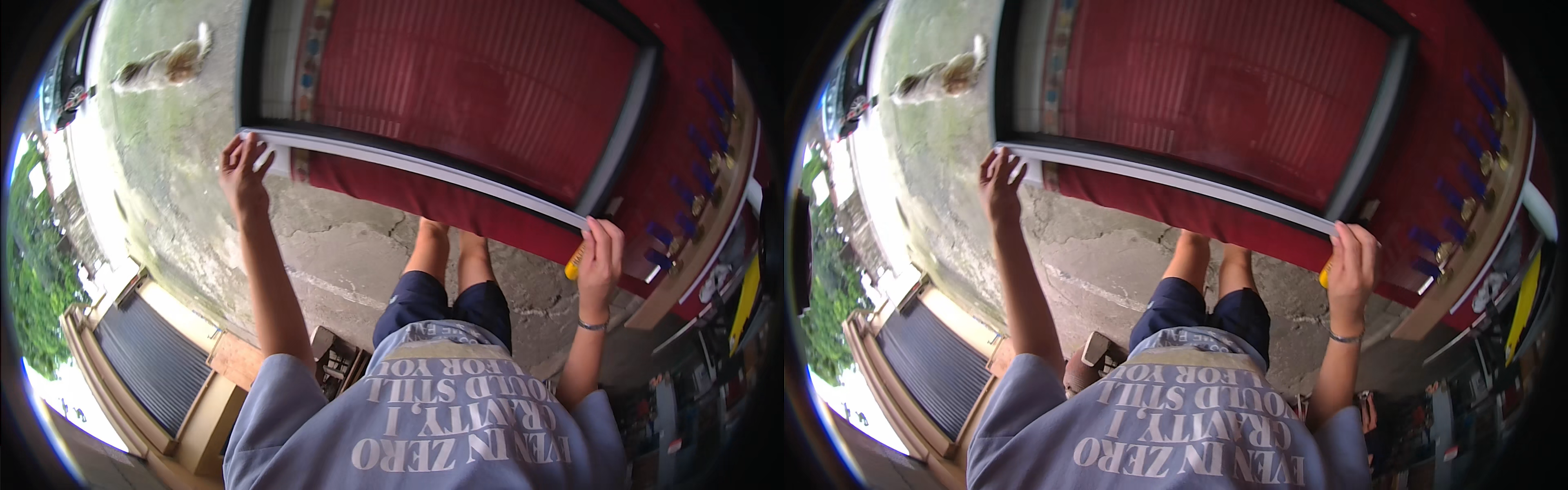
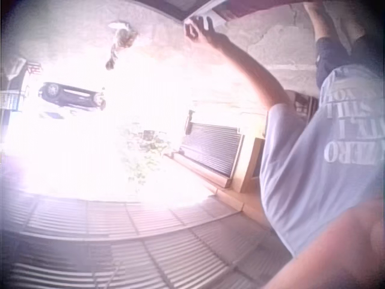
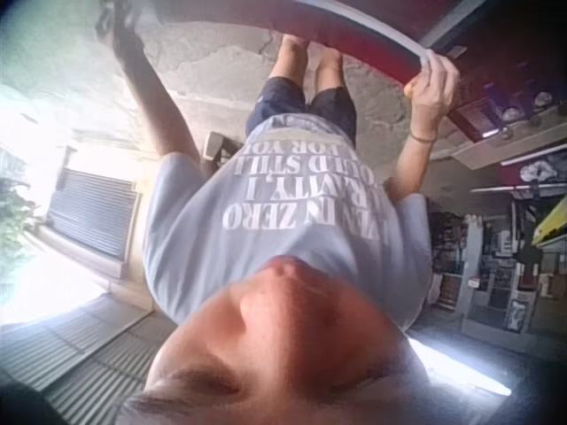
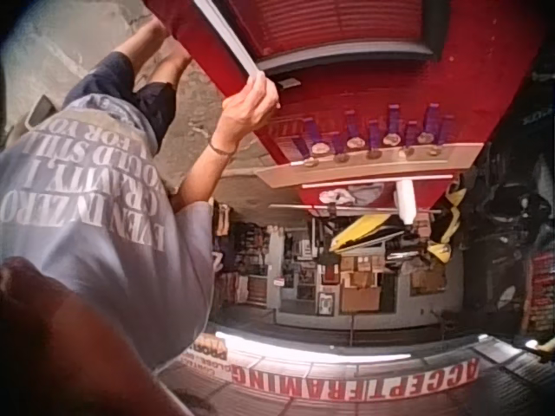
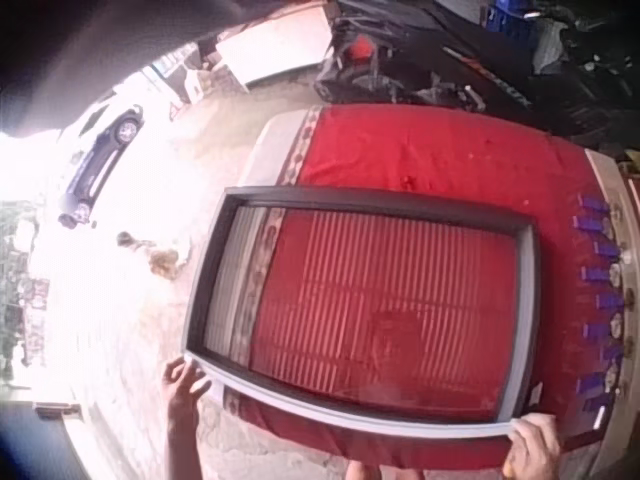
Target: The person cuts a white foam board to size using a utility knife and ruler. They then cut black and white plastic strips to fit a rectangular frame. Finally, they apply glue from a bottle to the plastic strips and place them into the frame, preparing a display for medals.
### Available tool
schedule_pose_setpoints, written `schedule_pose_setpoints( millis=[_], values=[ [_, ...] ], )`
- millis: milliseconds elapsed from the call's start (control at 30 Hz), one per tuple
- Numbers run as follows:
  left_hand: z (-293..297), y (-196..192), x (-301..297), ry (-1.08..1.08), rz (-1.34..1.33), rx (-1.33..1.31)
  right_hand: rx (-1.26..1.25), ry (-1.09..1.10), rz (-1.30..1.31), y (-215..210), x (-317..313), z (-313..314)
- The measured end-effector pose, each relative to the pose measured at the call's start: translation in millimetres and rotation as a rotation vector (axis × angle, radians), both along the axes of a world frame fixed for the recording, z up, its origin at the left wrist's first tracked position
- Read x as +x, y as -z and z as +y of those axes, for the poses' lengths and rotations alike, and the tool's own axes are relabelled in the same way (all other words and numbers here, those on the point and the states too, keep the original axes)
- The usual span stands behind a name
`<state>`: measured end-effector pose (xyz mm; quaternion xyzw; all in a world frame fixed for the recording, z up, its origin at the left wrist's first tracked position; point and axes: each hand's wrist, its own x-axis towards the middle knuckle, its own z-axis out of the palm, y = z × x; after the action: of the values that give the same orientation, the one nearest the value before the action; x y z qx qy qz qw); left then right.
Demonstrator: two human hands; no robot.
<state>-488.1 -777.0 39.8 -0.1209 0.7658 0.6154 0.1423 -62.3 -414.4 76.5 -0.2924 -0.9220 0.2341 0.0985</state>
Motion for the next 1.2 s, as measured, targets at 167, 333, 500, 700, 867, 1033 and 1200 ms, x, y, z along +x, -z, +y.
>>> schedule_pose_setpoints(
  millis=[167, 333, 500, 700, 867, 1033, 1200],
  values=[
    [8, -8, 16, -0.146, 0.355, -0.366, 0.061, -0.033, 0.008, 3, 2, 6],
    [131, -50, 117, 0.512, 0.955, -0.299, 0.101, -0.030, 0.028, 6, 2, 5],
    [253, -51, 236, 1.413, 0.916, -0.090, 0.102, -0.034, 0.040, 1, 1, 7],
    [271, -16, 266, 1.517, 0.948, -0.078, 0.090, -0.034, 0.038, 4, 6, 7],
    [277, -11, 267, 1.491, 0.967, 0.001, 0.092, -0.038, 0.038, 5, 10, 10],
    [281, -11, 269, 1.486, 0.997, 0.041, 0.103, -0.029, 0.029, 2, 15, 10],
    [284, -15, 270, 1.477, 1.026, 0.012, -0.036, 0.525, 0.095, -15, 46, -15]
  ],
)
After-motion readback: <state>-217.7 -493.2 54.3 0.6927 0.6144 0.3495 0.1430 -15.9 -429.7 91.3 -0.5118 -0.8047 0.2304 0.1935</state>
